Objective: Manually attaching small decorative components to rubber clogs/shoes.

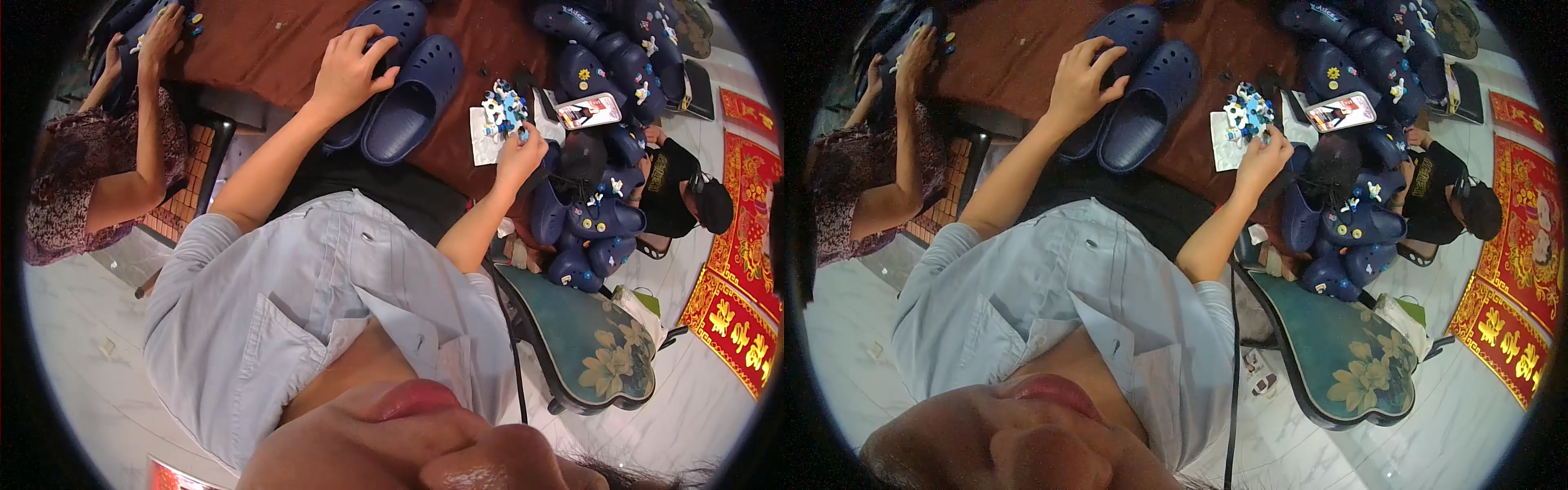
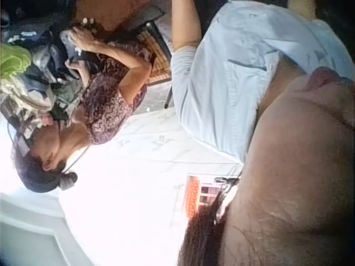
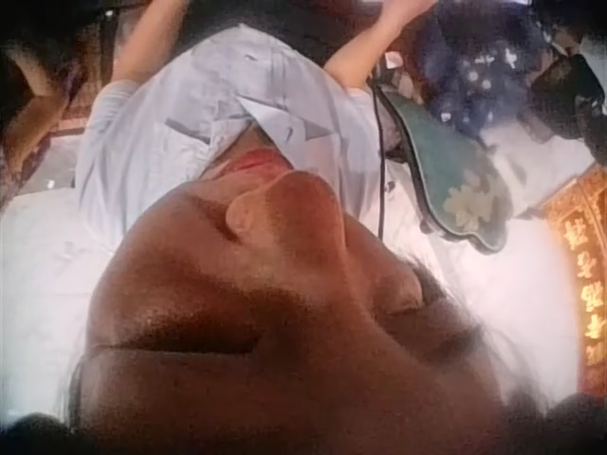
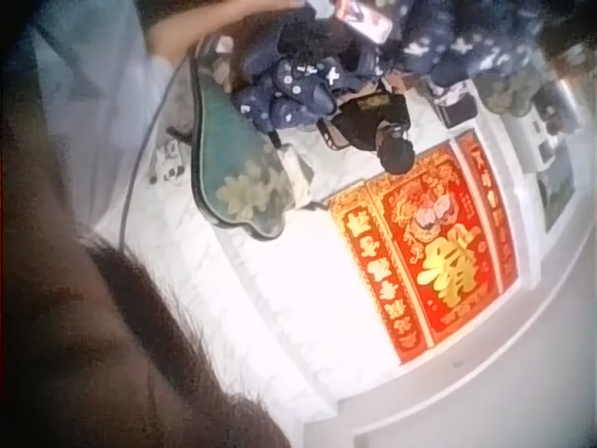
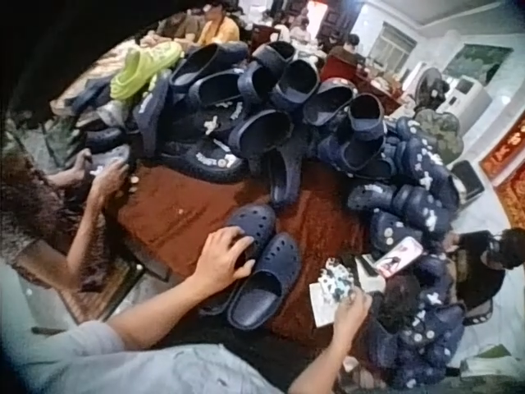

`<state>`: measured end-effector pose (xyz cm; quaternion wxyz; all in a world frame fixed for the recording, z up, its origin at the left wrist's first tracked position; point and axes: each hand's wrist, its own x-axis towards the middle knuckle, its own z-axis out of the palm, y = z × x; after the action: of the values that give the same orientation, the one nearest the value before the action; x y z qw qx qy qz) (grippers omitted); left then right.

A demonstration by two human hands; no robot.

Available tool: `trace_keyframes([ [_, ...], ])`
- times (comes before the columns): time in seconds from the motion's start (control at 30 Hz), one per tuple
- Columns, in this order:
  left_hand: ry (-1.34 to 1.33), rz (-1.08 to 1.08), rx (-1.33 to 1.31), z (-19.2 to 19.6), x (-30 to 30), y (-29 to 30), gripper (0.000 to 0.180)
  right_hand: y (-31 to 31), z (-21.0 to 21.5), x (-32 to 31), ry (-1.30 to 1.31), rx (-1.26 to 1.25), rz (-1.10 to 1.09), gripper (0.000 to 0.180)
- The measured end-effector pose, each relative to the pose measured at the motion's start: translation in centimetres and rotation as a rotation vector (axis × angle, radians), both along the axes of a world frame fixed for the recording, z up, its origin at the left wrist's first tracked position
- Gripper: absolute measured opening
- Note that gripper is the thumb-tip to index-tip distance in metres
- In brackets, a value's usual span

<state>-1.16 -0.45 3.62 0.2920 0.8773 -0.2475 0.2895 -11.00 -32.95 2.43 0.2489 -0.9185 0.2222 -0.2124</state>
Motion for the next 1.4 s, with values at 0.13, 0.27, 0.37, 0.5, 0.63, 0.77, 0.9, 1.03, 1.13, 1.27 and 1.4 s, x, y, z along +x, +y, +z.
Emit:
trace_keyframes([
  [0.13,-0.023,0.0,0.008,0.1,-0.1,0.0,0.049,0.1,0.3,1.7,-0.079,-0.188,0.126,0.034],
  [0.27,-0.018,0.005,0.004,0.2,-0.2,0.1,0.049,0.8,0.5,3.2,-0.054,-0.223,0.155,0.032],
  [0.37,-0.004,0.002,-0.009,0.1,-0.3,0.0,0.049,1.0,0.5,3.9,0.051,-0.237,0.101,0.034],
  [0.5,0.004,0.004,-0.007,0.2,-0.3,0.1,0.049,0.3,0.2,4.0,0.065,-0.19,0.105,0.032],
  [0.63,0.017,-0.008,-0.001,0.3,-0.5,0.2,0.049,-0.8,0.4,4.3,0.101,-0.177,0.159,0.026],
  [0.77,0.026,-0.005,-0.007,0.3,-0.7,0.2,0.049,-0.5,1.0,4.7,-0.033,-0.24,0.094,0.019],
  [0.9,0.035,0.006,0.0,0.4,-0.7,0.1,0.049,1.8,2.7,7.5,-0.226,0.079,0.24,0.015],
  [1.03,0.023,0.004,-0.008,0.1,-0.7,0.4,0.048,7.9,5.1,12.4,-0.19,0.283,0.552,0.015],
  [1.13,0.018,-0.003,-0.015,0.1,-0.8,0.1,0.048,11.5,5.6,16.5,-0.089,0.368,0.738,0.014],
  [1.27,0.025,-0.015,-0.018,0.2,-0.9,-0.1,0.049,14.6,4.7,20.8,0.133,0.336,0.804,0.017],
  [1.4,0.047,-0.023,-0.015,0.2,-1.0,-0.3,0.048,15.5,3.3,22.6,0.177,0.169,0.797,0.018],
])
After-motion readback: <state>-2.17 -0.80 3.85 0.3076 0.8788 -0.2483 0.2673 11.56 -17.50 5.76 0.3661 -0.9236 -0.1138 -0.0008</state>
